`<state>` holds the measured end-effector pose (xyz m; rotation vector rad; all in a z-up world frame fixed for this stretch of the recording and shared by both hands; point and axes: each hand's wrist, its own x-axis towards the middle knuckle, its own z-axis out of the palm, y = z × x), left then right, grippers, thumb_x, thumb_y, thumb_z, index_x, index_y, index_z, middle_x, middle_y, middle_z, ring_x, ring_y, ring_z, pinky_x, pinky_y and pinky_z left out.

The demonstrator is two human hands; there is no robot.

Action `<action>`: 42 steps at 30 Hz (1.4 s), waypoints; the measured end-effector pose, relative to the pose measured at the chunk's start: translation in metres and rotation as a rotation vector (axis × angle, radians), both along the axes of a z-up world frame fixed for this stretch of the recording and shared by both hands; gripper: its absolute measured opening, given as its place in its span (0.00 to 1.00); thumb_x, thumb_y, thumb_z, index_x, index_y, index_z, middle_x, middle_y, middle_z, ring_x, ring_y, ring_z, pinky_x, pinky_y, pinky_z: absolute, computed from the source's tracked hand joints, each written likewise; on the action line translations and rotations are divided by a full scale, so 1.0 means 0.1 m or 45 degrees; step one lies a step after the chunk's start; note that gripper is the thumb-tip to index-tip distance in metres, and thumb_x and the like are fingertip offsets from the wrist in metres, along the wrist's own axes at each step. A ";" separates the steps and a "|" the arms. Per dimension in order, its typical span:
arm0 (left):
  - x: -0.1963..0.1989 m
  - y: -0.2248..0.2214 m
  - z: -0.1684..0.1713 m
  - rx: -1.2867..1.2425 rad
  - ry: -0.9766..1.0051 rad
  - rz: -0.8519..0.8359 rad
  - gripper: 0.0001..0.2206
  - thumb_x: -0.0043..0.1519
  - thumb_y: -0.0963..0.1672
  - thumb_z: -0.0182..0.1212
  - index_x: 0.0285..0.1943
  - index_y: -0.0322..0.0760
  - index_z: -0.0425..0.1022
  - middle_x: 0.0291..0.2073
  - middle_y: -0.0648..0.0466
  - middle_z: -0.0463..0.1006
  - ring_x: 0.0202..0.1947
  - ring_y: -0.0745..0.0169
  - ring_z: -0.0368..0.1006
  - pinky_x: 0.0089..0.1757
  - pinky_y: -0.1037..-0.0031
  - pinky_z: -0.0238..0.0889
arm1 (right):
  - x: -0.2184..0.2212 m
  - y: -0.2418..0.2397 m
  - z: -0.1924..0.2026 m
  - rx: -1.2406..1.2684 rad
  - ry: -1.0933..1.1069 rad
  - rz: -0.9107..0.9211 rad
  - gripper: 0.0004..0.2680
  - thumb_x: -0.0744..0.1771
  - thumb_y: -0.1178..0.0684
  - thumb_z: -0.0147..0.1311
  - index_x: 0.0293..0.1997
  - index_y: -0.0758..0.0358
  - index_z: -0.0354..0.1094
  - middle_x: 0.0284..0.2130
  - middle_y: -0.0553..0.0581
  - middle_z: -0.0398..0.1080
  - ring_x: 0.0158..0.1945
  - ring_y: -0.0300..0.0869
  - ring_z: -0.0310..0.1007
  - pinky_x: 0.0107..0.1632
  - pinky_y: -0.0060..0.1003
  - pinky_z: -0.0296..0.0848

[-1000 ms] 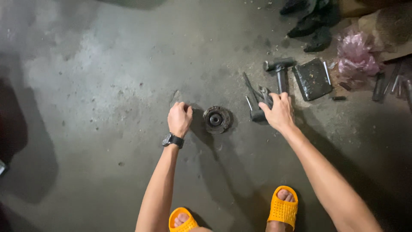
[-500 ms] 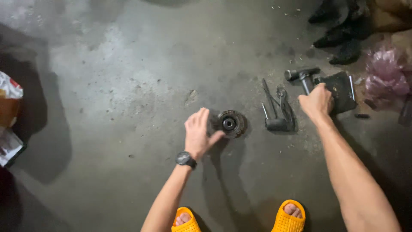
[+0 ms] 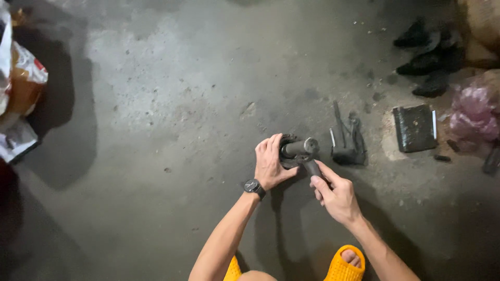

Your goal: The person kneels on the workshop floor and uses pliers to pry apart a small mechanical assembly, tapping it with a hammer. They then walk to a metal cabinet, retrieve a component from inside, and carry the parts across the workshop toward a workbench.

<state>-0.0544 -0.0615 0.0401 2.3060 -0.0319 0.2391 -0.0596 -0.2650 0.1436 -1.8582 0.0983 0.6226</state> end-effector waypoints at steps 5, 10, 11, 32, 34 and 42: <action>-0.13 0.03 0.09 -0.060 -0.065 0.012 0.49 0.42 0.52 0.77 0.72 0.30 0.57 0.66 0.44 0.65 0.65 0.40 0.59 0.64 0.51 0.50 | 0.02 0.20 0.06 -0.181 -0.164 0.059 0.18 0.67 0.55 0.55 0.66 0.59 0.67 0.22 0.51 0.70 0.22 0.32 0.65 0.26 0.29 0.67; -0.23 0.07 0.00 -0.033 -0.028 -0.002 0.49 0.41 0.51 0.77 0.72 0.31 0.57 0.66 0.44 0.65 0.65 0.39 0.59 0.63 0.51 0.51 | -0.09 0.25 0.17 -0.234 -0.072 0.084 0.18 0.67 0.54 0.55 0.67 0.55 0.65 0.21 0.50 0.70 0.22 0.33 0.67 0.27 0.32 0.71; -0.27 0.06 0.02 -0.045 -0.033 0.011 0.49 0.41 0.52 0.78 0.72 0.31 0.57 0.66 0.43 0.65 0.65 0.39 0.59 0.63 0.51 0.51 | -0.13 0.26 0.17 -0.187 -0.148 0.044 0.18 0.67 0.54 0.54 0.67 0.55 0.66 0.21 0.51 0.70 0.22 0.33 0.66 0.27 0.33 0.70; 0.03 0.33 -0.09 0.118 0.062 -0.007 0.22 0.60 0.49 0.68 0.58 0.32 0.72 0.52 0.45 0.73 0.54 0.44 0.66 0.53 0.57 0.58 | 0.44 -0.24 -0.47 -0.351 0.067 -0.164 0.18 0.68 0.52 0.53 0.67 0.57 0.66 0.26 0.55 0.74 0.22 0.37 0.70 0.25 0.37 0.72; 0.18 0.25 -0.06 0.128 0.082 0.010 0.16 0.63 0.49 0.65 0.53 0.33 0.76 0.47 0.46 0.74 0.50 0.45 0.67 0.50 0.58 0.60 | 0.45 -0.25 -0.47 -0.327 0.066 -0.185 0.17 0.68 0.52 0.52 0.66 0.58 0.67 0.26 0.55 0.74 0.22 0.38 0.70 0.25 0.38 0.72; 0.66 -0.18 -0.25 0.388 0.271 0.047 0.14 0.57 0.50 0.65 0.31 0.34 0.82 0.38 0.43 0.75 0.45 0.42 0.68 0.45 0.53 0.58 | 0.52 -0.19 -0.36 -0.489 0.085 -0.043 0.15 0.68 0.51 0.51 0.64 0.54 0.69 0.22 0.57 0.73 0.21 0.39 0.72 0.26 0.37 0.74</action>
